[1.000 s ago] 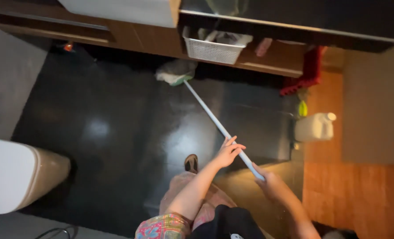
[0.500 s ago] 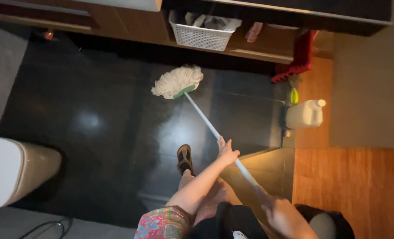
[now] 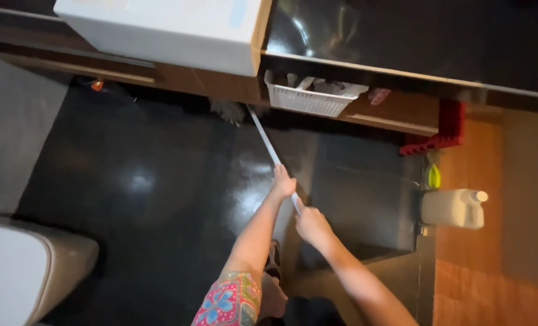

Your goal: The person mops the dark bathroom floor, navigating the mop head around the toilet, under the vanity, and near a bucket and plastic jug.

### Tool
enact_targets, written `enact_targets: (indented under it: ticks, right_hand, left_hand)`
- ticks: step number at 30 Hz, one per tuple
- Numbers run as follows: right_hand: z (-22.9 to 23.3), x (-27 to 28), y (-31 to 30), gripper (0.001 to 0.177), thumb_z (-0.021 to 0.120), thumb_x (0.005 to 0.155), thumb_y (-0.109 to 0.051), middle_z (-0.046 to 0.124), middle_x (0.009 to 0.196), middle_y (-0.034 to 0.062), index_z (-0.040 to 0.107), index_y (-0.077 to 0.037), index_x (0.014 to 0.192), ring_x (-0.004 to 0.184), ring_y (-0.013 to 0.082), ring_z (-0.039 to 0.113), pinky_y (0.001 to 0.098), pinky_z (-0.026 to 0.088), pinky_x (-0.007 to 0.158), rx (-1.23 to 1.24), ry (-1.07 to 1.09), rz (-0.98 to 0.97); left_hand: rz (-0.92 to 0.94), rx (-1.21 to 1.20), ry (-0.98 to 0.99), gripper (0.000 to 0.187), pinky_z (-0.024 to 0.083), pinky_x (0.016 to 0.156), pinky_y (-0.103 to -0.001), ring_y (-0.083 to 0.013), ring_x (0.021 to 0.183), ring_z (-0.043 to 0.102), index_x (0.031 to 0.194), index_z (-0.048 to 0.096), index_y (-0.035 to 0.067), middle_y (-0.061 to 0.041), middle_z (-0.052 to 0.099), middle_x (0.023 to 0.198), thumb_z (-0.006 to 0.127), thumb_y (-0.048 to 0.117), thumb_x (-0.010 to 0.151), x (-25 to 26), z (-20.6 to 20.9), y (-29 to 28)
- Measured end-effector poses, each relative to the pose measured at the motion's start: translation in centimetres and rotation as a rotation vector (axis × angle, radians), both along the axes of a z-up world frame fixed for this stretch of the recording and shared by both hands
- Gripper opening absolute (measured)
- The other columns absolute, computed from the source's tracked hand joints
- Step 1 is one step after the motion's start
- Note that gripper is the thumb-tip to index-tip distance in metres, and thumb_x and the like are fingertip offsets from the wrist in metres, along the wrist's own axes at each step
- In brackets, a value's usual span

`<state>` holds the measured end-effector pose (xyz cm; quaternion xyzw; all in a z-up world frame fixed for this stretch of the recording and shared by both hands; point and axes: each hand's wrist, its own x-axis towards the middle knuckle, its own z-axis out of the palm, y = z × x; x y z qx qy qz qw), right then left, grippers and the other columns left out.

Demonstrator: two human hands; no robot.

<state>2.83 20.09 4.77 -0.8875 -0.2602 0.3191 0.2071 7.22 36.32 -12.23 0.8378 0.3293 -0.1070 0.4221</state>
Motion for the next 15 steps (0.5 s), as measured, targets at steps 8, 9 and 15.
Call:
enact_targets:
  ticks: [8, 9, 15]
  right_hand:
    - [-4.6, 1.9, -1.3, 0.063, 0.060, 0.094, -0.018, 0.070, 0.101, 0.0280, 0.041, -0.024, 0.154, 0.091, 0.0452, 0.070, 0.0515, 0.056, 0.084, 0.026, 0.043, -0.058]
    - [-4.4, 1.3, -3.2, 0.063, 0.060, 0.094, -0.018, 0.070, 0.101, 0.0280, 0.041, -0.024, 0.154, 0.091, 0.0452, 0.070, 0.0515, 0.056, 0.084, 0.026, 0.040, -0.059]
    - [-0.3, -3.5, -17.3, 0.063, 0.067, 0.091, -0.023, 0.070, 0.096, 0.0280, 0.048, -0.034, 0.150, 0.091, 0.0412, 0.072, 0.0457, 0.056, 0.083, 0.024, 0.057, -0.167]
  left_hand:
    - [-0.057, -0.027, -0.036, 0.099, 0.022, 0.126, -0.047, -0.0446, 0.155, 0.012, 0.160, 0.008, -0.006, -0.030, -0.001, 0.169, 0.064, 0.031, 0.088, -0.6, -0.3, -2.9]
    - [-0.058, -0.027, -0.039, 0.099, 0.022, 0.126, -0.047, -0.0446, 0.155, 0.012, 0.160, 0.008, -0.006, -0.030, -0.001, 0.169, 0.064, 0.031, 0.088, -1.2, 0.2, -4.2]
    - [-0.172, -0.068, -0.049, 0.110, 0.017, 0.126, -0.047, -0.0467, 0.157, 0.004, 0.159, 0.017, -0.006, -0.031, -0.005, 0.168, 0.076, 0.041, 0.079, -5.3, 2.5, -13.7]
